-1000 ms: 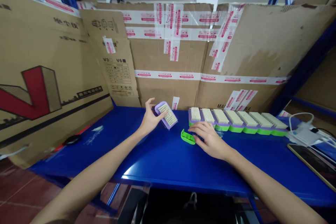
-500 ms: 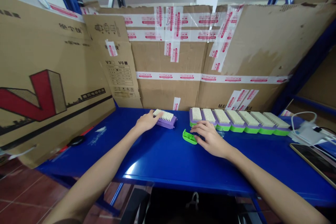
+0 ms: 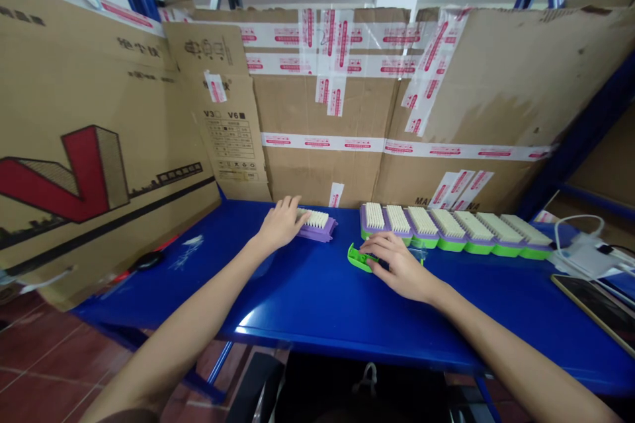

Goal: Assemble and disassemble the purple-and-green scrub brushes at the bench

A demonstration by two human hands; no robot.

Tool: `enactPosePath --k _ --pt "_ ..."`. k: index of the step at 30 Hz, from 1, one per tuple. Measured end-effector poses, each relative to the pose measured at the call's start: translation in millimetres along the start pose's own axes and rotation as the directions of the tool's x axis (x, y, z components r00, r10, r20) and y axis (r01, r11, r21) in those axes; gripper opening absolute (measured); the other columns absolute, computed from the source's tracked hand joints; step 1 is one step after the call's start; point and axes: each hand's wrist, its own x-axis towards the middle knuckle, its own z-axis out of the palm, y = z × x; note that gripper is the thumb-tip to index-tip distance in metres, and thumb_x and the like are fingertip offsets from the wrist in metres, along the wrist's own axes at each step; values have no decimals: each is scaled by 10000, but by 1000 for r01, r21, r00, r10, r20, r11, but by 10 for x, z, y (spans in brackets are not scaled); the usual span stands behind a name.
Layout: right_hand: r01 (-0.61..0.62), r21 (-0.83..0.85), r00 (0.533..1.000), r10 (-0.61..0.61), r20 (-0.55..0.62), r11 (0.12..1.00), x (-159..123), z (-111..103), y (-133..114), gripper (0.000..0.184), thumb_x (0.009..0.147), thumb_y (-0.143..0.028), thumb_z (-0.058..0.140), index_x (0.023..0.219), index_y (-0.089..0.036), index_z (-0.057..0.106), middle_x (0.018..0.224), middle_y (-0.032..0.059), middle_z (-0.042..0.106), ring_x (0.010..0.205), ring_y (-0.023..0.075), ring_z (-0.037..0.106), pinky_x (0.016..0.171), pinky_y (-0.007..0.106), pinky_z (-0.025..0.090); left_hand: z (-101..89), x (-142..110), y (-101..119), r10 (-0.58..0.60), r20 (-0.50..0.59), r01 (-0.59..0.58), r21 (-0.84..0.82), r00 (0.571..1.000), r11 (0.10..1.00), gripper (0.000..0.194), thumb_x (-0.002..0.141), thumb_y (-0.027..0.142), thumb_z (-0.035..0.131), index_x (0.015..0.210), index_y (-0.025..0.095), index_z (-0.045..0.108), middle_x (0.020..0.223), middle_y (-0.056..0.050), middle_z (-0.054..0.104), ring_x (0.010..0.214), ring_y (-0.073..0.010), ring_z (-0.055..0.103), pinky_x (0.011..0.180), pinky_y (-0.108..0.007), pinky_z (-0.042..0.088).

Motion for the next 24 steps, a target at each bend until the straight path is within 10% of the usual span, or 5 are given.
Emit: enactPosePath --k 7,24 --pt "-23 -10 1000 23 11 1000 -8 7 58 247 1157 -247 580 1341 -241 744 1356 131 794 1328 346 659 1147 624 540 -75 14 37 292 101 -275 -155 951 949 387 1199 469 365 1273 269 688 1297 -101 790 1241 -310 745 1126 -486 523" --pt "-26 -38 999 27 28 999 -4 -36 18 262 1159 -259 560 1337 -243 751 1342 141 801 1285 346 684 1122 618 526 -194 24 -140 24 71 -34 139 997 990 441 1132 510 502 1293 281 842 1256 -181 774 1187 -401 746 1129 -543 489"
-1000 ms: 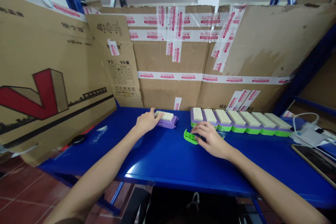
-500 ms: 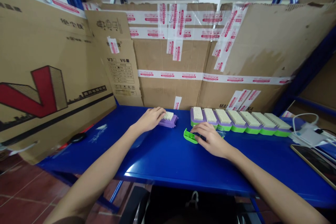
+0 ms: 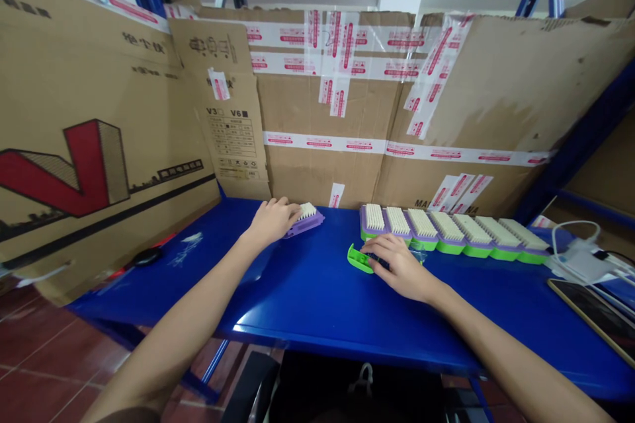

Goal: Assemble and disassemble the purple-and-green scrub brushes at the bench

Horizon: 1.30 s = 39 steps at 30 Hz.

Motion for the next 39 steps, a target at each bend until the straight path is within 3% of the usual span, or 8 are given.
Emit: enactPosePath --k 4,7,11,13,15,20,27,39 --pt "2 -18 1000 -2 2 1000 -4 -6 -10 265 1160 -256 560 1344 -244 751 1352 141 798 1299 344 692 1126 606 519 -36 -8 26 -91 54 86 90 994 992 501 1132 584 495 1353 274 819 1237 -176 780 1051 -387 788 1025 -500 529" --pt "17 -28 1000 -17 -2 999 -7 4 -14 269 1163 -256 560 1354 -246 749 1350 137 799 1301 337 697 1123 589 519 -26 6 82 -87 45 85 46 995 995 462 1107 623 561 1264 260 801 1207 -152 808 1045 -359 780 968 -444 545" --pt "29 -34 1000 -29 -11 999 -8 7 -21 269 1163 -263 561 1354 -256 751 1347 130 801 1282 337 702 1108 579 519 48 9 166 142 -24 -144 -141 990 979 389 1095 616 613 1089 264 777 1056 -103 767 1038 -313 723 1020 -442 546" --pt "30 -33 999 -31 -13 999 -7 0 -28 271 1164 -266 557 1353 -262 752 1343 129 804 1273 340 703 1101 582 517 97 0 197 269 -59 -276 -183 961 944 374 1099 600 615 1107 265 781 1086 -104 738 1081 -315 687 1088 -481 532" --pt "29 -30 1000 -29 -8 999 -5 -9 -35 272 1168 -267 551 1355 -262 748 1341 129 804 1276 345 701 1099 584 510 142 -8 205 317 -67 -324 -170 946 931 346 1107 557 606 1188 270 783 1182 -118 729 1139 -326 656 1132 -517 517" --pt "36 -22 999 -36 -7 999 3 -9 -41 272 1169 -271 545 1349 -266 749 1330 125 805 1268 344 708 1115 590 500 198 10 77 224 -40 -226 -58 974 972 315 1121 416 555 1309 265 757 1334 -152 693 1220 -351 622 1138 -539 513" --pt "47 -31 999 -48 -14 998 -12 28 -4 256 1169 -260 545 1333 -262 741 1336 123 805 1271 342 720 1106 580 503 197 55 -177 69 -41 -68 29 997 997 413 1141 289 406 1384 219 732 1347 -216 660 1223 -374 622 1119 -589 513" --pt "47 -19 999 -46 15 999 -11 51 12 261 1169 -266 540 1344 -240 732 1329 141 807 1292 355 731 1129 603 504 177 83 -196 -140 17 131 251 990 959 480 1094 128 382 1455 208 688 1405 -214 662 1322 -371 593 1090 -521 536"
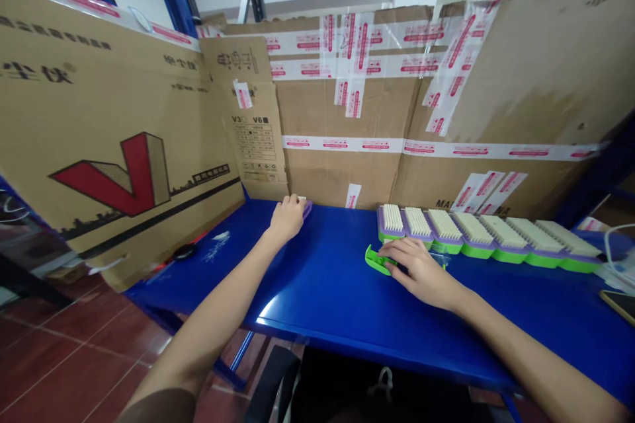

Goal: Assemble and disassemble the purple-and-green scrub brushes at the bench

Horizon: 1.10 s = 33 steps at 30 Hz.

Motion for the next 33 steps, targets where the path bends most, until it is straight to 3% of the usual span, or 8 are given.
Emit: enactPosePath --k 10,23,33 --pt "-4 -7 1000 4 -12 1000 -5 5 10 254 1168 -287 542 1328 -256 737 1316 141 810 1257 355 744 1098 592 533 1 8 -164 -129 16 127 61 992 990 447 1083 157 412 1445 158 673 1431 -265 653 1340 -412 599 1090 -555 538" --pt "5 -16 1000 -6 -12 1000 -5 -6 -6 274 1166 -275 549 1344 -258 757 1309 136 812 1276 349 735 1114 591 536 24 56 -544 -241 57 240 17 969 971 514 1090 208 366 1500 167 675 1498 -285 653 1375 -451 588 1053 -621 573" --pt "5 -18 1000 -5 -12 1000 10 6 -19 271 1169 -267 543 1343 -267 751 1295 129 819 1244 341 744 1110 584 527 112 126 -1166 -329 71 330 -3 942 944 479 1067 300 465 1374 95 769 1377 -282 746 1289 -405 683 1108 -514 554"
